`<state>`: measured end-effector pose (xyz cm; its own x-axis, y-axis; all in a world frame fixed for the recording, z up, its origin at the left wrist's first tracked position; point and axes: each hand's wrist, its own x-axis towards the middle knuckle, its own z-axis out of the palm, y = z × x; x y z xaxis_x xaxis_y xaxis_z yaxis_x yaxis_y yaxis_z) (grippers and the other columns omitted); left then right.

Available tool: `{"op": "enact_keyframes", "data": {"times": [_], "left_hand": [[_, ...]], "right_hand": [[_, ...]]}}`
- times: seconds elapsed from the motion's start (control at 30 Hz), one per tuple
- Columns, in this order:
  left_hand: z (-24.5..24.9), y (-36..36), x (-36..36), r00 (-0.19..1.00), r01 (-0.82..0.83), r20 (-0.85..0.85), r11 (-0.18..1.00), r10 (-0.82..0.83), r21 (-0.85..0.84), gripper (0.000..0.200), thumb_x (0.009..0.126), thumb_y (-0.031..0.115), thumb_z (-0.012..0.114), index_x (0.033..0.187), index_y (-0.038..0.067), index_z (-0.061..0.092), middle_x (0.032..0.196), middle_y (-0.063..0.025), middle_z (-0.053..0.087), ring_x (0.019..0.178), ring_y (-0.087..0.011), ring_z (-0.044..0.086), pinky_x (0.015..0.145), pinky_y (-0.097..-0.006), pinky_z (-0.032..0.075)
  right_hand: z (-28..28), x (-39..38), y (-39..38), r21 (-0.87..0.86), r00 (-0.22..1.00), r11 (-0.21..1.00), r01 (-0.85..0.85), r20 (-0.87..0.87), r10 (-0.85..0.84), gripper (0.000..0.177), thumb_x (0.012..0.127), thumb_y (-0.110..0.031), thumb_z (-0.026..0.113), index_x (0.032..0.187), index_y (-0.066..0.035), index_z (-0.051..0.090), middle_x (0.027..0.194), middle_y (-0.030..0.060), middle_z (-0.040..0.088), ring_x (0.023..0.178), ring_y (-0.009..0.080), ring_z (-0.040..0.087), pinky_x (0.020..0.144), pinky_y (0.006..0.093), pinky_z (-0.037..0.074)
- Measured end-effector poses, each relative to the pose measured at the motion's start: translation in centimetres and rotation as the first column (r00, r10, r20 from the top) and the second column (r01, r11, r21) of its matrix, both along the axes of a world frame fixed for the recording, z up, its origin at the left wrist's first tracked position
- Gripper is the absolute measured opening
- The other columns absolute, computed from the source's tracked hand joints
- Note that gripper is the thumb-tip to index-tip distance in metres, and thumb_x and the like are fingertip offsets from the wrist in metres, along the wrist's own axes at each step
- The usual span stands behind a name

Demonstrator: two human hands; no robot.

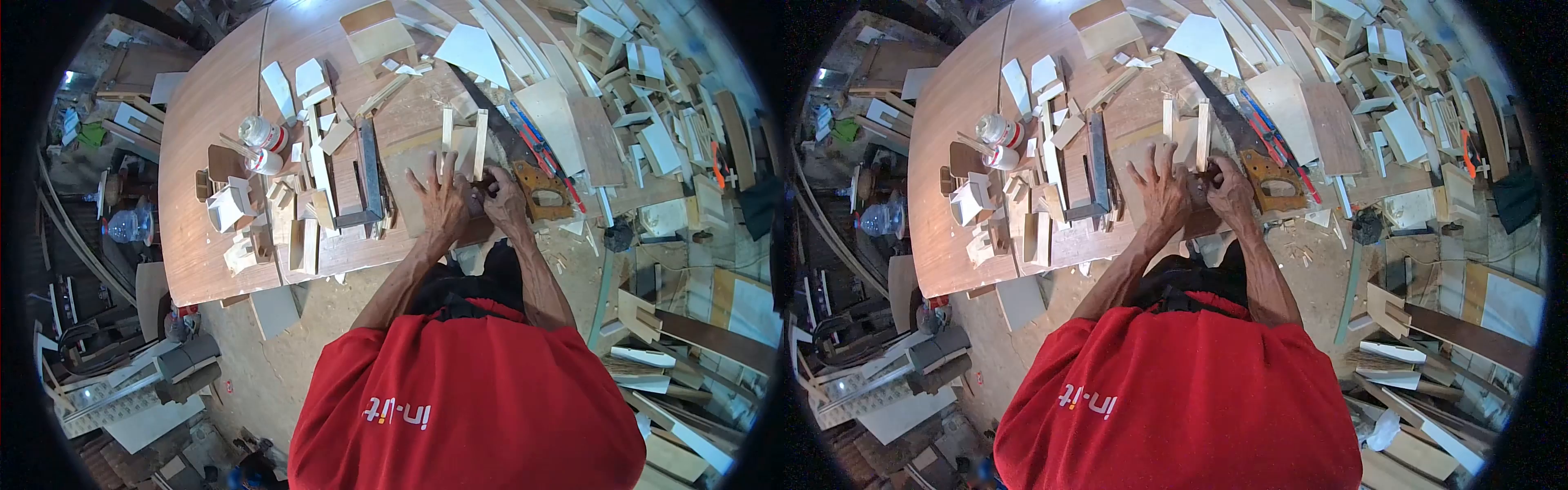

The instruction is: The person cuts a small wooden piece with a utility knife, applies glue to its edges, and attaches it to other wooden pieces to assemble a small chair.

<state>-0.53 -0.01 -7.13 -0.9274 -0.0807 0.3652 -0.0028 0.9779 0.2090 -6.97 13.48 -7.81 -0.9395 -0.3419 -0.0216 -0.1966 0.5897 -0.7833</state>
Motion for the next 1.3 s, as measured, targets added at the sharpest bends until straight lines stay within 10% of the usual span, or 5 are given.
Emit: {"op": "enact_keyframes", "data": {"times": [0.43,0.73,1.3], "left_hand": [[1.4,-3.3,5.6,0.993,-0.117,0.002,0.984,0.118,0.136,0.054,0.061,0.014,0.068,0.113,0.010,0.057,0.130,-0.0161,0.039,0.127,-0.0386,0.029,0.100,-0.0623,0.020],[0.2,-8.8,14.0,0.766,-0.642,0.172,0.749,0.619,0.162,0.025,0.077,0.012,0.059,0.099,0.002,0.054,0.108,-0.0196,0.049,0.100,-0.0364,0.048,0.082,-0.0485,0.040],[-1.9,-11.0,15.0,0.775,-0.632,0.252,0.722,0.580,0.282,0.021,0.080,0.015,0.058,0.095,0.000,0.058,0.092,-0.0195,0.057,0.088,-0.0382,0.054,0.079,-0.0473,0.043]], "right_hand": [[-1.0,-0.1,0.3,-0.027,1.000,0.999,-0.022,-0.009,0.022,0.043,0.073,-0.013,0.069,0.113,-0.004,0.056,0.095,0.0099,0.064,0.085,0.0248,0.064,0.075,0.0372,0.050],[-0.8,0.0,0.3,-0.045,0.999,0.999,-0.019,-0.029,0.017,0.041,0.075,-0.014,0.067,0.112,-0.004,0.056,0.093,0.0091,0.062,0.081,0.0236,0.063,0.074,0.0365,0.049],[-1.1,-0.1,0.3,-0.042,0.999,0.999,-0.006,0.038,0.008,0.042,0.075,-0.014,0.066,0.115,-0.004,0.057,0.097,0.0101,0.063,0.089,0.0256,0.061,0.080,0.0373,0.048]]}}
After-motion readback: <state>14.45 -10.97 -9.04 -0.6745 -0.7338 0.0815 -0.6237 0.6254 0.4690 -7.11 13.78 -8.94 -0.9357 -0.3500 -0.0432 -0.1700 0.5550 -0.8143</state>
